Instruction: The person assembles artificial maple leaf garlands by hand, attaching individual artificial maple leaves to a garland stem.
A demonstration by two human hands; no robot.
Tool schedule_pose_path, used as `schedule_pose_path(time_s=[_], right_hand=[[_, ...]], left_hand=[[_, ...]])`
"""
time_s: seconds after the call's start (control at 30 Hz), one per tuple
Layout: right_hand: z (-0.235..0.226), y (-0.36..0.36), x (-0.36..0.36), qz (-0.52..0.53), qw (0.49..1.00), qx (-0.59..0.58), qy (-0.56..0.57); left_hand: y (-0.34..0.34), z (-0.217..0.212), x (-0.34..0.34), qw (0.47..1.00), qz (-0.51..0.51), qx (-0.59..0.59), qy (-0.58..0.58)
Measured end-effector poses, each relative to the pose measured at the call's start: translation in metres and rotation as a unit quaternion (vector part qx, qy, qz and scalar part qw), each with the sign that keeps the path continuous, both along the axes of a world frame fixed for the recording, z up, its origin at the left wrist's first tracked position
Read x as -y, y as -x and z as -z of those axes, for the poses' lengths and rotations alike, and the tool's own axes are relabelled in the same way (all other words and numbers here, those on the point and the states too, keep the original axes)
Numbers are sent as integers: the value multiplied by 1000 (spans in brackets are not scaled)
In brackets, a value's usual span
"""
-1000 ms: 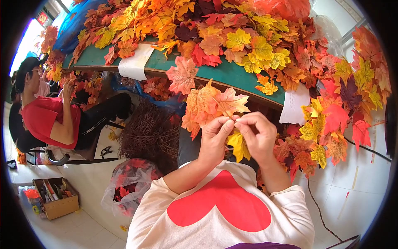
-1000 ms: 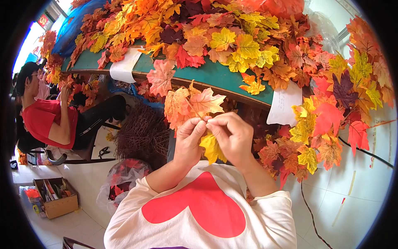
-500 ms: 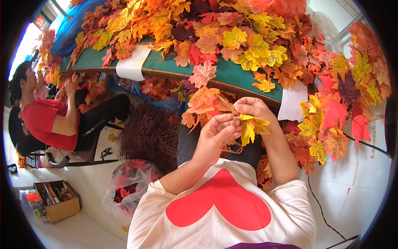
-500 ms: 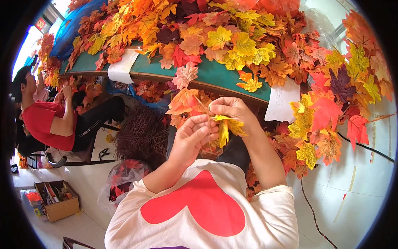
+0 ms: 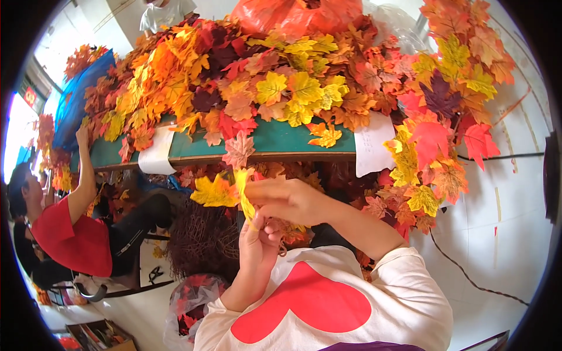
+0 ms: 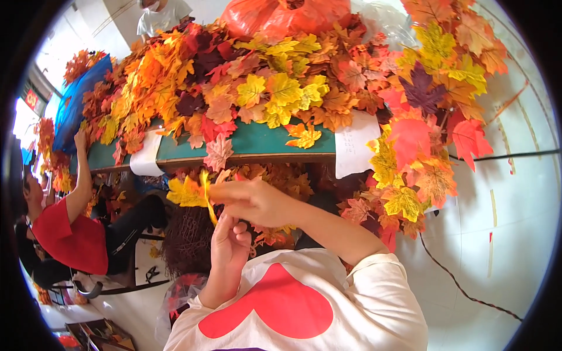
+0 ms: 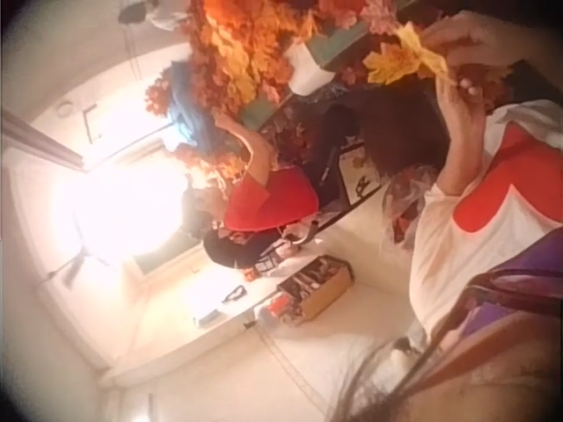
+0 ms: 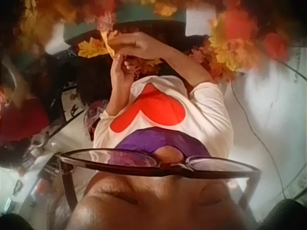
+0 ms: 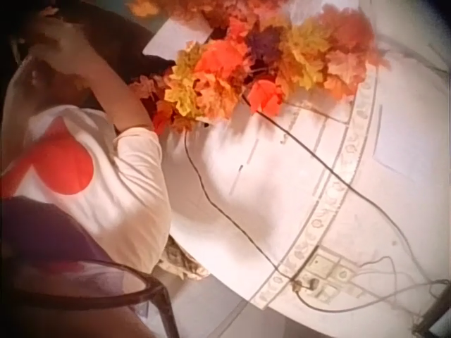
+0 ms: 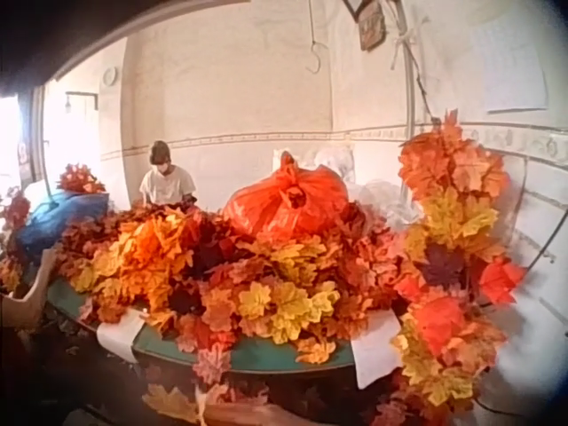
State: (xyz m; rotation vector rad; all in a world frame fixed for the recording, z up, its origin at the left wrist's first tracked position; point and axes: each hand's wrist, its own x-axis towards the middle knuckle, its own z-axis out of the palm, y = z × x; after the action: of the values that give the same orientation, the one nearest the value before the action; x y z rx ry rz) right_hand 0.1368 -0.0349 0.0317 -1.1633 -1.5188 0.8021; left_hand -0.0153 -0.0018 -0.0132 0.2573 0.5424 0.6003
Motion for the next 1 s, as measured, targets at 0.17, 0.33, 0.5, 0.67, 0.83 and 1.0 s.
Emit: schedule_pose_path(time_s=[0.17,0.33,0.5,0.67,0.83,1.0], right_hand=[[-2,8,-20,56,964,209,-153],[-12,13,-32,66,952,298,-1],[-4,-3,-35,-16,974,226,3],[-6,-22,-23,4,988,101,-113],[-11,-74,-3,239,955,158,-76],[9,-151,5,418,904,90,-22]], left_hand=[[-4,-9,15,999,10,-31,-23],[-3,-7,10,999,14,-6,28],[-4,-2,-2,994,18,63,87],[-4,-16,-12,986,10,127,112],[-8,-24,-20,977,10,189,102],[-7,-28,-30,974,-19,218,61]])
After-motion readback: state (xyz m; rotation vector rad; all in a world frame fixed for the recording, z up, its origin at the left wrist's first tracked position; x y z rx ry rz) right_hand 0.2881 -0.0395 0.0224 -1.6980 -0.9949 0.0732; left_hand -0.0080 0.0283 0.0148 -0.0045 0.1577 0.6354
